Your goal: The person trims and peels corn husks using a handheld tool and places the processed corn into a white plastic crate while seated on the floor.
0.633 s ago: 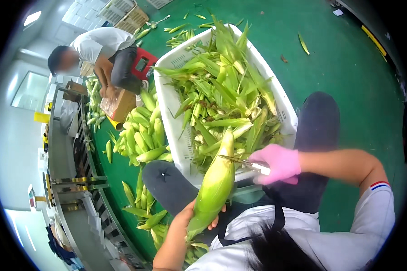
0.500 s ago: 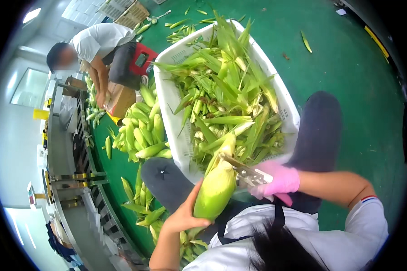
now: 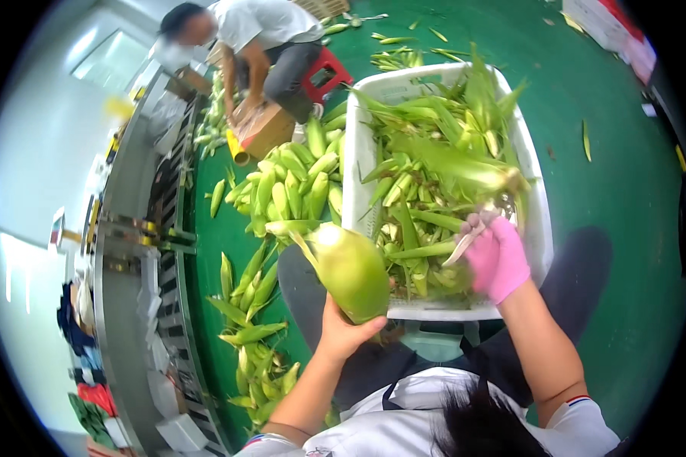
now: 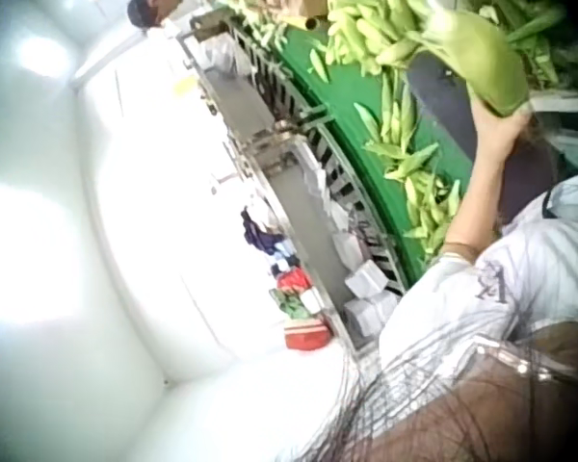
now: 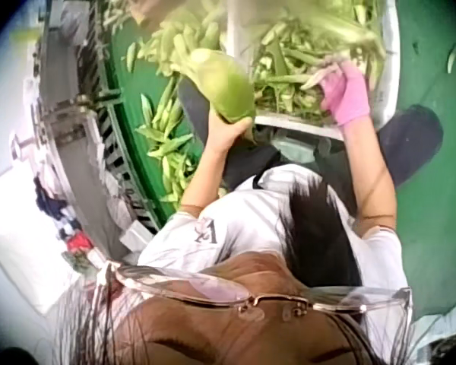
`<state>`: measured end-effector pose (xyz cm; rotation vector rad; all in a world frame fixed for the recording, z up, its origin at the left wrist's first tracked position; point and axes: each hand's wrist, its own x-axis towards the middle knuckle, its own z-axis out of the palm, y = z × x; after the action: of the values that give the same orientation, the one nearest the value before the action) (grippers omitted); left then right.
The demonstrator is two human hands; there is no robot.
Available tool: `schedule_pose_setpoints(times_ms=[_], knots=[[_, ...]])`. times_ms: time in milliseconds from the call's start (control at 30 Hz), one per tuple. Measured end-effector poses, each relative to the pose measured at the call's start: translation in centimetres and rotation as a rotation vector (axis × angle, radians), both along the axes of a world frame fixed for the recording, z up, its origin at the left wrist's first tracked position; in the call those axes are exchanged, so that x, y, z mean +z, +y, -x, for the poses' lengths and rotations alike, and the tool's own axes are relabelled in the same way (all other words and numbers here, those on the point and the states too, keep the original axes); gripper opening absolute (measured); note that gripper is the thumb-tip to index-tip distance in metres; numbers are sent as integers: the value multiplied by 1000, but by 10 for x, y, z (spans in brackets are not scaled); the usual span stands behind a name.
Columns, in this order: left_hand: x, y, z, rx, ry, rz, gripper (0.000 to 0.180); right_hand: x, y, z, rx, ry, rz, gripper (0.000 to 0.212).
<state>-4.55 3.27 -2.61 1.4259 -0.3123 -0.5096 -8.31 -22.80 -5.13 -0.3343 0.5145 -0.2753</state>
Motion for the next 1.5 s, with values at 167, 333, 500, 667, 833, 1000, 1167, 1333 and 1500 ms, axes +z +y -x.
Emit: schedule_pose_setpoints(times_ms=[167, 333, 500, 667, 833, 1000, 1167, 1333, 1500], knots=[[12, -11, -2, 273, -954, -655, 82, 9, 21, 45, 570, 243, 186, 24], [3, -20, 4, 350, -1161, -738, 86, 69, 37, 43, 214, 20, 502, 50], [-17, -28, 28, 206, -1181, -659, 89, 73, 24, 37, 275, -43, 691, 51], [-19, -19, 33, 45, -901, -549, 101, 77, 13, 32, 427, 9, 994, 34], [-32, -21, 52, -126, 78, 45, 103, 72, 15, 15, 444, -99, 809, 37], [-42, -12, 42, -469, 710, 654, 92, 76, -11, -8, 304, -103, 1051, 40], [-27, 8, 12, -230, 393, 219, 94, 70, -59, -35, 11, 198, 2188, 50], [-13, 11, 2, -248, 238, -25, 95, 72, -29, 22, 592, -218, 1800, 65], [-12, 9, 5, -353, 280, -66, 94, 77, -18, 37, 732, -76, 1979, 76]])
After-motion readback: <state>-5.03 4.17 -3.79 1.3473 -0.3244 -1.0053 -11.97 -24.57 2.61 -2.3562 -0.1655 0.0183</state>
